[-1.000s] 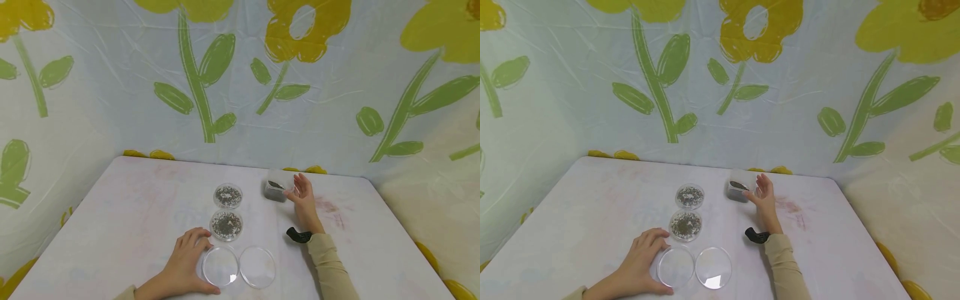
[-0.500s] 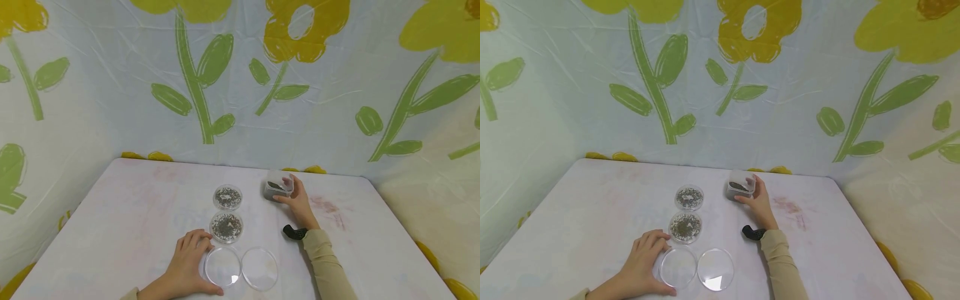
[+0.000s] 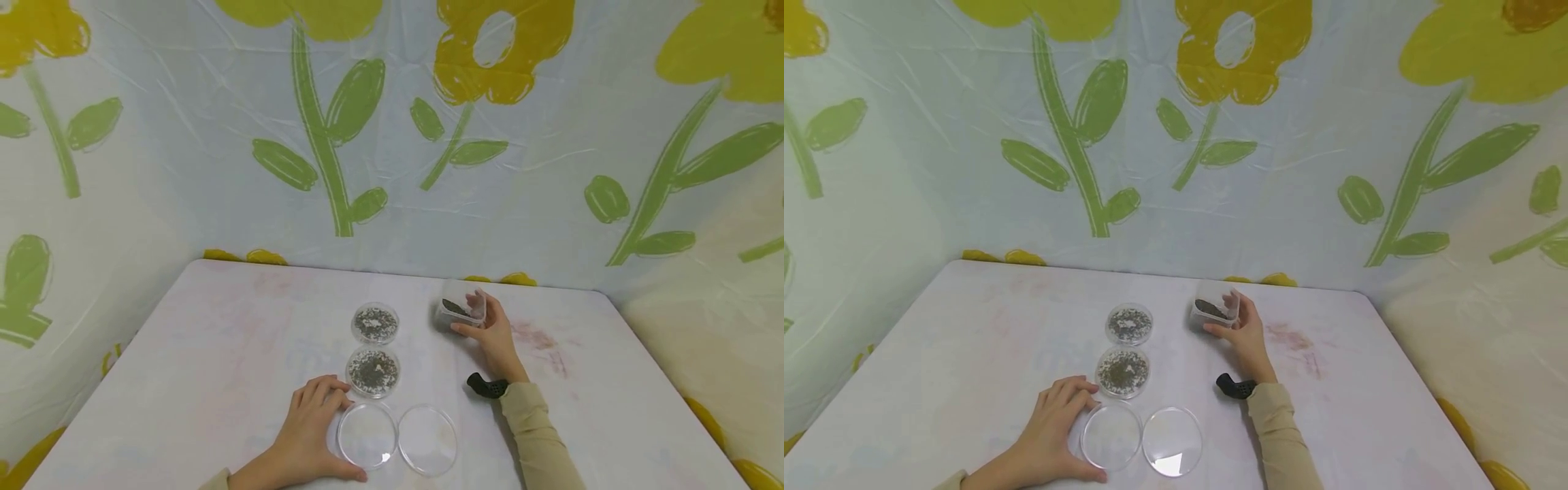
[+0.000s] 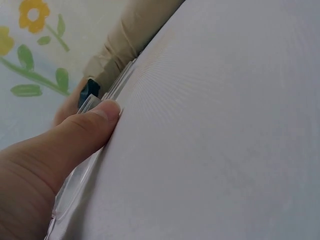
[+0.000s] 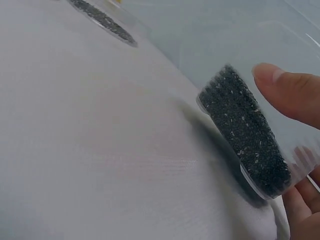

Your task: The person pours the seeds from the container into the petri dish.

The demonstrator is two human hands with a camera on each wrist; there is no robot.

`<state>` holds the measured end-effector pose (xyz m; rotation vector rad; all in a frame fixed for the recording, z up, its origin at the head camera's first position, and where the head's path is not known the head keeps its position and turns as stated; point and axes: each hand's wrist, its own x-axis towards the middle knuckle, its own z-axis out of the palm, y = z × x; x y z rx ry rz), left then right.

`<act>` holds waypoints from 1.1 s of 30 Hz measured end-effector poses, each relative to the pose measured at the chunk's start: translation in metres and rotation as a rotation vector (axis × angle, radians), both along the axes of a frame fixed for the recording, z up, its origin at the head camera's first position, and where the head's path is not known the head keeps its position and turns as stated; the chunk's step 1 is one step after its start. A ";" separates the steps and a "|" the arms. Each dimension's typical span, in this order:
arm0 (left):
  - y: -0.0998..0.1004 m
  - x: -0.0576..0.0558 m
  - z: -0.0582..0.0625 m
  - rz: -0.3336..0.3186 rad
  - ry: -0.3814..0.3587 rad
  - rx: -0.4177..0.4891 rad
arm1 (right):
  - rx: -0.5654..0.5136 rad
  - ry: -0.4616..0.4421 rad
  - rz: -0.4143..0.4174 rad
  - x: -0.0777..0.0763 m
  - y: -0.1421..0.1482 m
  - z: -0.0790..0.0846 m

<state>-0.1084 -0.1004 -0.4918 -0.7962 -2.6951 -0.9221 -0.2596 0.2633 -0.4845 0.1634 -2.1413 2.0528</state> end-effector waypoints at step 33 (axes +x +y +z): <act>-0.002 -0.005 -0.002 -0.024 -0.017 0.000 | 0.328 0.332 0.211 0.088 -0.061 0.098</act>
